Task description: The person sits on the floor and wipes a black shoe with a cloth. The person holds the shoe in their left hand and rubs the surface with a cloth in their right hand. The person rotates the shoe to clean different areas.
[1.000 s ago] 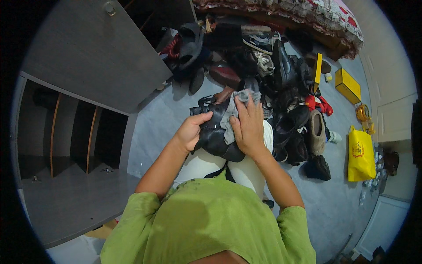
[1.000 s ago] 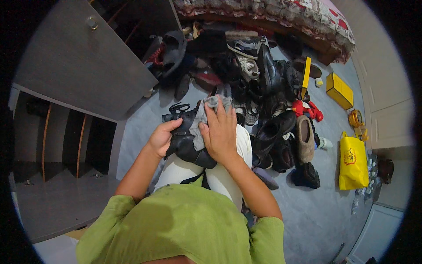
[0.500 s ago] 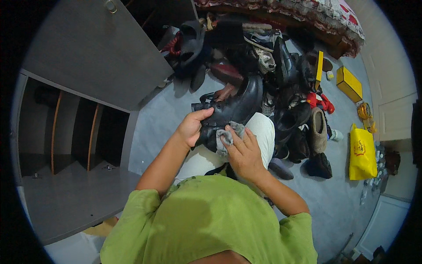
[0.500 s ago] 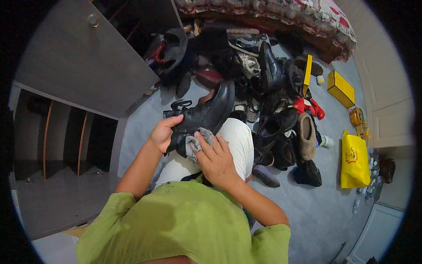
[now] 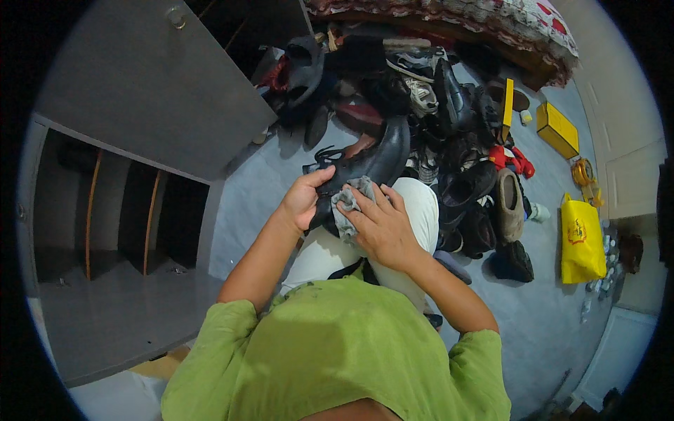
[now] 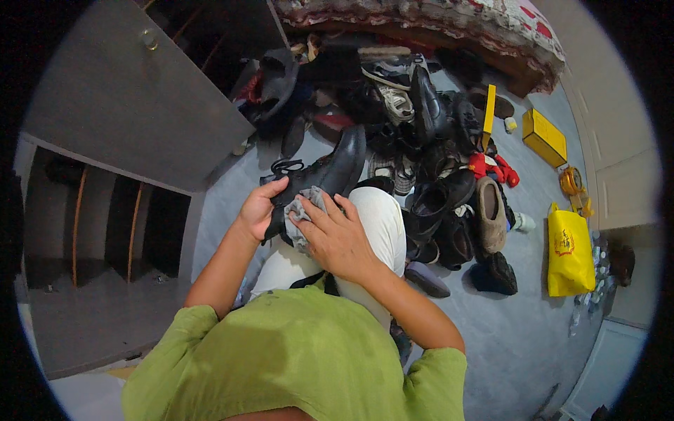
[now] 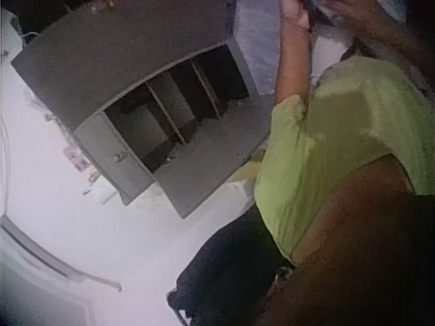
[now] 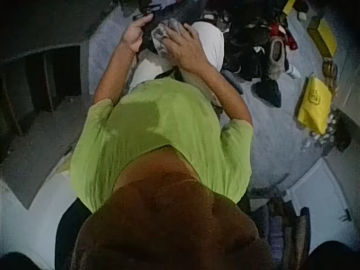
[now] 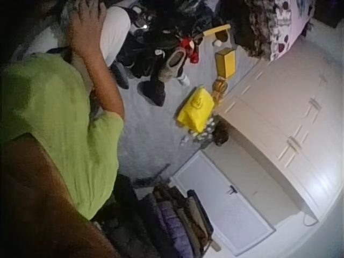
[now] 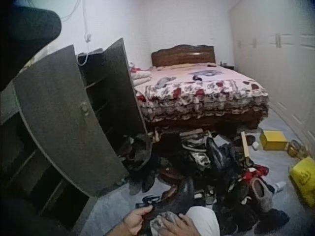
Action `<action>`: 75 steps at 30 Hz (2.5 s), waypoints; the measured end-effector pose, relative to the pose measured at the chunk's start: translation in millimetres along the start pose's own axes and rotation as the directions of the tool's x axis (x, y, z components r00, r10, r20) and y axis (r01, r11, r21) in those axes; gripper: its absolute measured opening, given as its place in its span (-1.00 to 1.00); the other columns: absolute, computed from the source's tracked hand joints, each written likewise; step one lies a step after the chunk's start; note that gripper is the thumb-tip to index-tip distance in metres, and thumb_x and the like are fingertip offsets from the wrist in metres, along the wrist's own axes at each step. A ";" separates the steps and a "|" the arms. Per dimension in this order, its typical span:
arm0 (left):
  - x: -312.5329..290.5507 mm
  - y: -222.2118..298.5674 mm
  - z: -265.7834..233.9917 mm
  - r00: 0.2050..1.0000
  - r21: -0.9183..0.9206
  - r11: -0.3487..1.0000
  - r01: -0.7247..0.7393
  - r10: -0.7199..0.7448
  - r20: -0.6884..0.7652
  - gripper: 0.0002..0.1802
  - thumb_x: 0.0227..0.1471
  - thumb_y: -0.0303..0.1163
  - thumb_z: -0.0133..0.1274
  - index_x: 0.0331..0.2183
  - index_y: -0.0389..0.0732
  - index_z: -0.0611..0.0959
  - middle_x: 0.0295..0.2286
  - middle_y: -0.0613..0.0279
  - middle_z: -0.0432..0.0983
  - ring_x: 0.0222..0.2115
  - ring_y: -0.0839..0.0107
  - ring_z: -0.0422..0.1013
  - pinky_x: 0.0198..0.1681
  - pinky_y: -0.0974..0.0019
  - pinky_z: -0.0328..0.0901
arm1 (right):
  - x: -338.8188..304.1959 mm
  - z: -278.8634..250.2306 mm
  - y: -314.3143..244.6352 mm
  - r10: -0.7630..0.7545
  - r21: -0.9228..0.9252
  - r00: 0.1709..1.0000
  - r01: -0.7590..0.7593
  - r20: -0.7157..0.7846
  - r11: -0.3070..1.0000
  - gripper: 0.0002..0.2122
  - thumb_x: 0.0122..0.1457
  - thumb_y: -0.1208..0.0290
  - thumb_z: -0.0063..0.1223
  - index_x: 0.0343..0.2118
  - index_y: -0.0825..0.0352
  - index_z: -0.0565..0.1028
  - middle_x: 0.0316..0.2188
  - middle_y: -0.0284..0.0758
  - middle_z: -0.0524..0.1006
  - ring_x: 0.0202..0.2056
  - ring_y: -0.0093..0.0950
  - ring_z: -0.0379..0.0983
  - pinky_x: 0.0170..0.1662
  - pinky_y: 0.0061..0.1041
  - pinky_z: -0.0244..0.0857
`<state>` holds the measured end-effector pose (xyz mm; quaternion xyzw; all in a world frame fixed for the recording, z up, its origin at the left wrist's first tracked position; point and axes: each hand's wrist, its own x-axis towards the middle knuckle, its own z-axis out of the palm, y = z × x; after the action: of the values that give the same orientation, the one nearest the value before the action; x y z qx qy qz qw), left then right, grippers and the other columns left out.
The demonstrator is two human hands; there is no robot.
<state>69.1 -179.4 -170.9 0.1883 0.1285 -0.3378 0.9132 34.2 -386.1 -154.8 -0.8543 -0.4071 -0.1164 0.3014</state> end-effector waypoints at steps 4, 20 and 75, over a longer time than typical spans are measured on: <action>-1.7 0.0 3.2 0.999 -0.009 1.000 -0.028 0.028 -0.015 -0.57 0.19 -0.24 -0.18 -0.04 -0.38 0.41 -0.13 -0.08 0.45 -0.15 0.12 0.44 -0.02 0.05 0.34 | 11.8 -2.7 7.0 0.034 -0.007 0.999 -0.034 -0.030 0.999 -0.50 -0.11 0.41 0.17 0.01 0.16 0.42 0.05 -0.22 0.37 0.13 -0.15 0.18 0.22 -0.03 -0.19; -2.9 -3.9 6.8 0.992 -0.028 0.995 -0.098 0.100 0.072 -0.49 0.19 -0.08 -0.18 -0.02 -0.30 0.44 -0.11 0.00 0.46 -0.10 0.13 0.42 0.03 0.05 0.27 | 24.7 5.8 10.8 0.034 -0.003 0.988 -0.035 -0.149 0.999 -0.58 -0.14 0.42 0.16 -0.10 0.25 0.48 -0.07 -0.21 0.43 0.07 -0.15 0.24 0.20 -0.04 -0.08; -8.8 -69.2 124.7 0.974 0.752 -0.628 -0.198 -0.209 0.083 -0.78 -0.14 -0.46 -0.09 -0.39 -0.33 0.56 -0.44 -0.21 0.50 -0.39 -0.08 0.47 -0.26 0.03 0.35 | 27.0 -69.9 68.3 0.235 0.107 0.963 -0.250 0.133 0.962 -0.76 0.04 0.47 0.00 -0.18 0.24 0.53 -0.30 -0.17 0.54 -0.19 -0.20 0.45 0.03 -0.26 0.23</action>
<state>30.0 -276.6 -73.7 0.8634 -0.3531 -0.2834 0.2225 107.1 -445.1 -116.2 -0.8831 -0.3227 -0.0023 0.3405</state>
